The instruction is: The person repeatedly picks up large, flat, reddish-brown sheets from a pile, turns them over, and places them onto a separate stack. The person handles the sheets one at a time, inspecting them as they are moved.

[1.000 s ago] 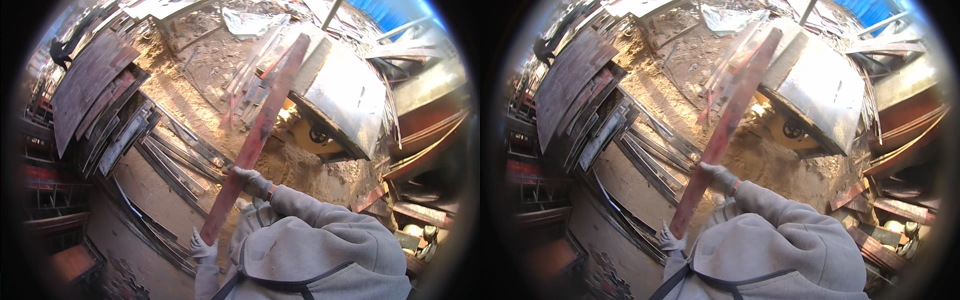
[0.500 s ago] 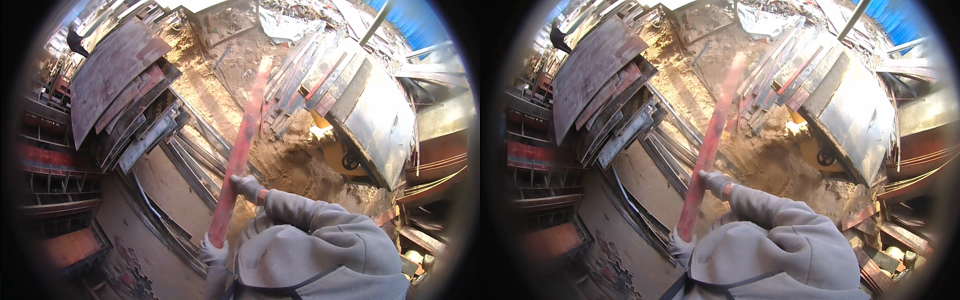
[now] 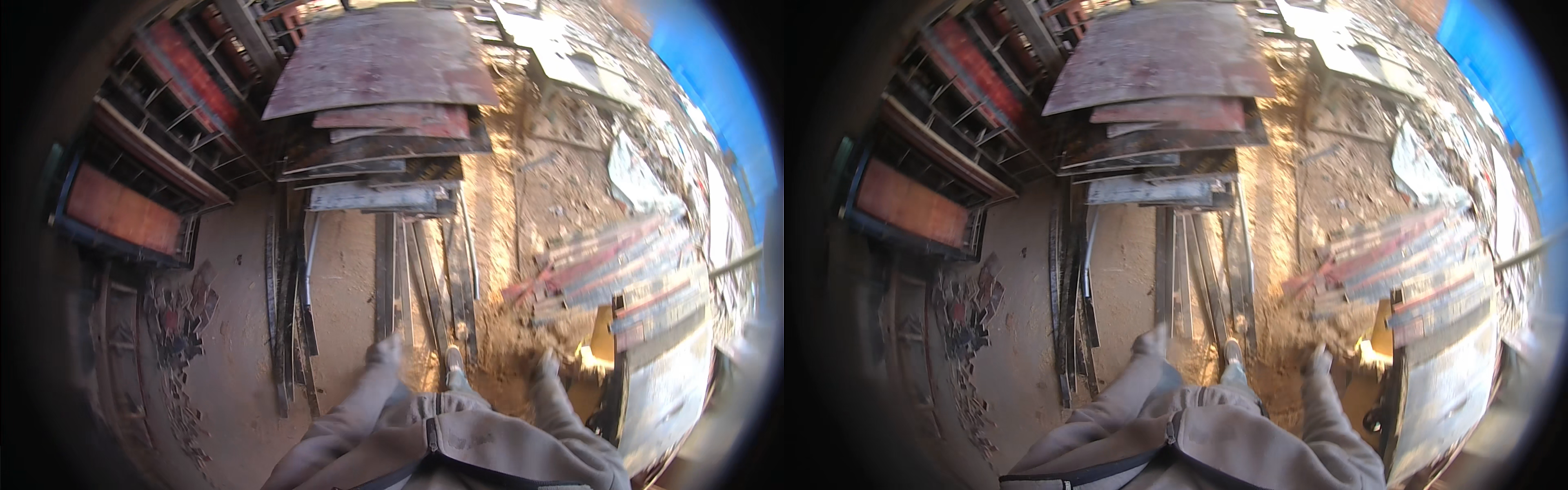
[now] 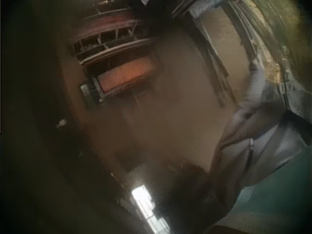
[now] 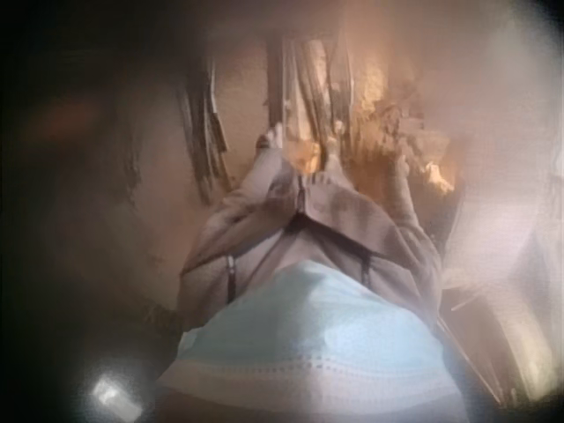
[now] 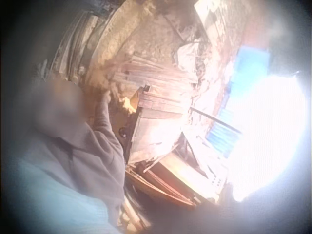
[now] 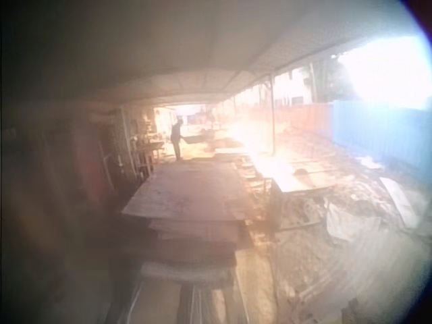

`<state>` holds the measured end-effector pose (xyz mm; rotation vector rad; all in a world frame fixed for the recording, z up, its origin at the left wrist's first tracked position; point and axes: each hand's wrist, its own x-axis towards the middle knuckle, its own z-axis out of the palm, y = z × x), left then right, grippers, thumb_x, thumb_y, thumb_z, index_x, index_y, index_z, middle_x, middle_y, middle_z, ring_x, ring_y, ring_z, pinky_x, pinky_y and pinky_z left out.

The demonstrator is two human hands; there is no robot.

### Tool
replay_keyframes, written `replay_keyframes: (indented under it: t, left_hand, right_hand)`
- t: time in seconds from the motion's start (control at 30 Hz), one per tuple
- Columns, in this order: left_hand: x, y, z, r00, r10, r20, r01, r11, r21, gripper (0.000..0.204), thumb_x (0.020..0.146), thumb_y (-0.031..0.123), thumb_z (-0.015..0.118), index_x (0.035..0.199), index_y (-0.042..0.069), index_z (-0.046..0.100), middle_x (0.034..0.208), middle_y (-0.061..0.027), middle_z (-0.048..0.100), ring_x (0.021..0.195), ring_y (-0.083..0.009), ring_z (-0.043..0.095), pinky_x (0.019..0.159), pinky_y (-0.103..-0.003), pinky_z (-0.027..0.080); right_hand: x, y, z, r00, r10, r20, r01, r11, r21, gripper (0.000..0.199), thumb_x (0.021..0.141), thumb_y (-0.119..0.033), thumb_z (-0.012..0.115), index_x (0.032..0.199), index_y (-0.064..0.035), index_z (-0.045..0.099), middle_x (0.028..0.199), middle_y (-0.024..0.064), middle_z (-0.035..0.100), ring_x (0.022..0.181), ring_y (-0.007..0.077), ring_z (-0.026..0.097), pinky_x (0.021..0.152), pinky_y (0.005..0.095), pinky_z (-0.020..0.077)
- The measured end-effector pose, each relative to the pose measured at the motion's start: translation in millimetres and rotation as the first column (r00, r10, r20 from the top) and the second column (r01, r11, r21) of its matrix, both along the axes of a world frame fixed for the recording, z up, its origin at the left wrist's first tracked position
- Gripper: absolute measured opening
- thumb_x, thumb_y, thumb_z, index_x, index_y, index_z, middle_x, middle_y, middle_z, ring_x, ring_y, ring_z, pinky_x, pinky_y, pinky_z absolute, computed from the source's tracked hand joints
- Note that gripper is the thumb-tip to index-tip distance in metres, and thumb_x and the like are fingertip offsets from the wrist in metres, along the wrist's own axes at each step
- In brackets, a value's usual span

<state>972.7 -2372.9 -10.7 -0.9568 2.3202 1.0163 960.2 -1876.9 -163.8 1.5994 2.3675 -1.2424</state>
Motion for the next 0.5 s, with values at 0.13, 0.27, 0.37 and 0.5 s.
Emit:
replay_keyframes:
  t: [0.13, 0.27, 0.37, 0.5]
  left_hand:
    - [70.6, -141.0, -56.7, 0.928, 0.263, 0.264, -0.187, 0.942, -0.280, 0.061, 0.096, 0.055, 0.048, 0.115, 0.002, 0.071, 0.119, -0.0275, 0.069, 0.110, -0.0379, 0.068, 0.097, -0.048, 0.051]
    - [134.8, -236.0, -96.0, 0.867, 0.479, 0.134, -0.385, 0.817, -0.429, 0.056, 0.101, 0.054, 0.047, 0.107, 0.005, 0.074, 0.099, -0.0259, 0.070, 0.103, -0.0393, 0.069, 0.091, -0.052, 0.053]
    - [129.2, -291.4, -115.0, 0.870, 0.409, 0.276, -0.252, 0.849, -0.465, 0.058, 0.103, 0.051, 0.044, 0.113, 0.001, 0.072, 0.108, -0.0282, 0.070, 0.108, -0.0399, 0.068, 0.092, -0.051, 0.054]
    - [76.5, -350.0, -145.9, 0.880, 0.415, 0.231, -0.295, 0.859, -0.419, 0.063, 0.104, 0.050, 0.041, 0.114, -0.004, 0.072, 0.112, -0.0291, 0.071, 0.108, -0.0419, 0.069, 0.092, -0.049, 0.056]
  right_hand:
    - [82.7, -56.7, -32.4, 0.919, 0.172, 0.355, -0.187, 0.982, 0.006, 0.064, 0.104, -0.052, 0.049, 0.104, 0.0076, 0.072, 0.083, 0.0199, 0.071, 0.089, 0.0326, 0.072, 0.079, 0.0430, 0.0544]
    - [62.8, -102.5, -67.7, 0.713, 0.416, 0.565, -0.519, 0.854, 0.026, 0.066, 0.104, -0.053, 0.047, 0.122, 0.0073, 0.066, 0.113, 0.0256, 0.072, 0.112, 0.0357, 0.068, 0.092, 0.0440, 0.0526]
    - [26.7, -142.9, -99.8, 0.274, 0.561, 0.781, -0.839, 0.536, -0.091, 0.057, 0.100, -0.056, 0.056, 0.129, -0.0072, 0.067, 0.122, 0.0164, 0.072, 0.119, 0.0282, 0.067, 0.091, 0.0417, 0.0536]
    - [-38.7, -185.9, -107.6, 0.684, 0.677, 0.273, -0.685, 0.724, -0.077, 0.040, 0.101, -0.036, 0.052, 0.127, -0.0066, 0.063, 0.100, 0.0178, 0.074, 0.085, 0.0274, 0.068, 0.066, 0.0402, 0.0538]
